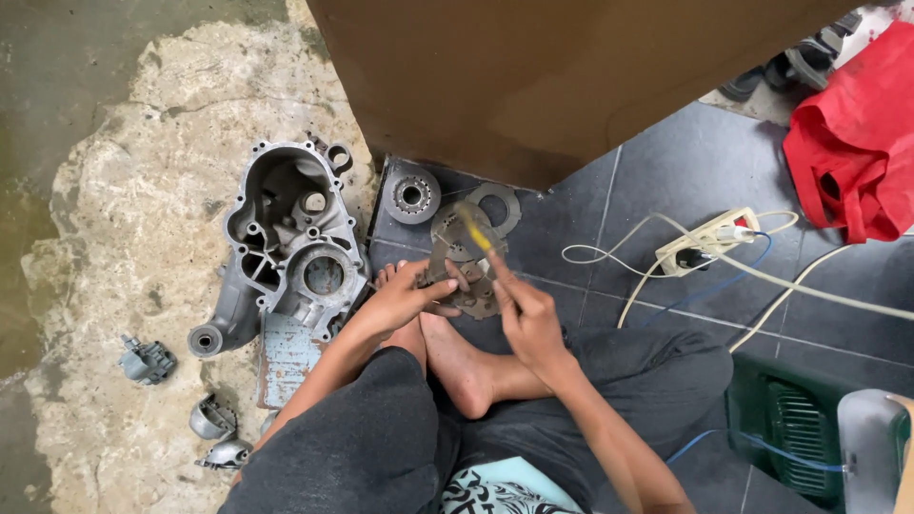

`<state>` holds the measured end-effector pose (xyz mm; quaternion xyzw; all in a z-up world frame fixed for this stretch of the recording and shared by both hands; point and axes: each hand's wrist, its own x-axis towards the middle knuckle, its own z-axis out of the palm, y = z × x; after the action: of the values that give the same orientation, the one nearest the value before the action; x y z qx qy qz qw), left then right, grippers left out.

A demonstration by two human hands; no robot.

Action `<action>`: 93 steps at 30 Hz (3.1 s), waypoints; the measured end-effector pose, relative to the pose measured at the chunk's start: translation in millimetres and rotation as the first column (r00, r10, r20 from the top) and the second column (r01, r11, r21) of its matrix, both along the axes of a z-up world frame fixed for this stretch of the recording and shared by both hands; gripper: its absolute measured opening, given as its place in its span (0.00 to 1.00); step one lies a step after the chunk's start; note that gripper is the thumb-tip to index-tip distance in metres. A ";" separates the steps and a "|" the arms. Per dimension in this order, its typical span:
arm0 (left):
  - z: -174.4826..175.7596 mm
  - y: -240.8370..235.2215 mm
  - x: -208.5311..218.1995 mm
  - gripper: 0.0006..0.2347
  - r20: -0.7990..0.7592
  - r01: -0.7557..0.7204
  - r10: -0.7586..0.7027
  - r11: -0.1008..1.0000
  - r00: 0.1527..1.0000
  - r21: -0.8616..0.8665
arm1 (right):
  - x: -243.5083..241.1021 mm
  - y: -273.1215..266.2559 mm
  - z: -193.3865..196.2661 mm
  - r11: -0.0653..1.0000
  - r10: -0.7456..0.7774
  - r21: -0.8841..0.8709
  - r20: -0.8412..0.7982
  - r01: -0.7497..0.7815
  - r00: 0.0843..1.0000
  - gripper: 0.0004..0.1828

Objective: Cleaning individual motorcycle clutch plates using a small brush and a scraping tool.

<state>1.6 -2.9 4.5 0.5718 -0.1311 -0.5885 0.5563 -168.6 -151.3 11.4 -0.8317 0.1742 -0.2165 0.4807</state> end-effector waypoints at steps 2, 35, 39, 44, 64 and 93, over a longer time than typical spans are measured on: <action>-6.8 1.9 0.7 0.09 0.018 0.007 -0.007 1.000 1.000 -0.001 | -2.3 11.1 -3.6 0.995 0.065 -0.070 -0.049 -0.068 0.997 0.20; 87.7 -32.8 -12.2 0.39 0.175 0.249 -0.306 0.925 0.936 0.289 | -7.9 -39.7 -69.6 0.754 -0.339 0.552 -0.138 0.356 0.931 0.56; 43.8 -18.6 -7.5 0.23 0.022 0.189 -0.194 0.973 0.981 0.134 | -1.3 -38.7 -42.4 0.797 -0.317 0.480 -0.186 0.368 0.930 0.53; 0.0 -9.4 -0.9 0.17 0.007 0.028 -0.029 0.997 1.000 0.077 | 4.0 -20.2 -6.0 0.906 -0.310 0.247 -0.167 0.344 0.936 0.31; -29.8 -2.7 -2.1 0.16 0.019 -0.061 0.059 0.987 0.998 0.146 | -15.1 15.3 -6.6 0.996 -0.049 -0.072 -0.068 0.044 0.996 0.12; 14.9 -22.2 -9.7 0.15 0.065 -0.019 0.005 0.976 0.998 0.219 | -28.3 6.6 -14.7 0.985 -0.172 -0.015 -0.042 0.172 0.984 0.13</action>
<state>-8.1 -25.2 19.3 0.6491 -0.0794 -0.5773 0.4890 -197.0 -144.7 -3.3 -0.8206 0.2545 -0.2401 0.4518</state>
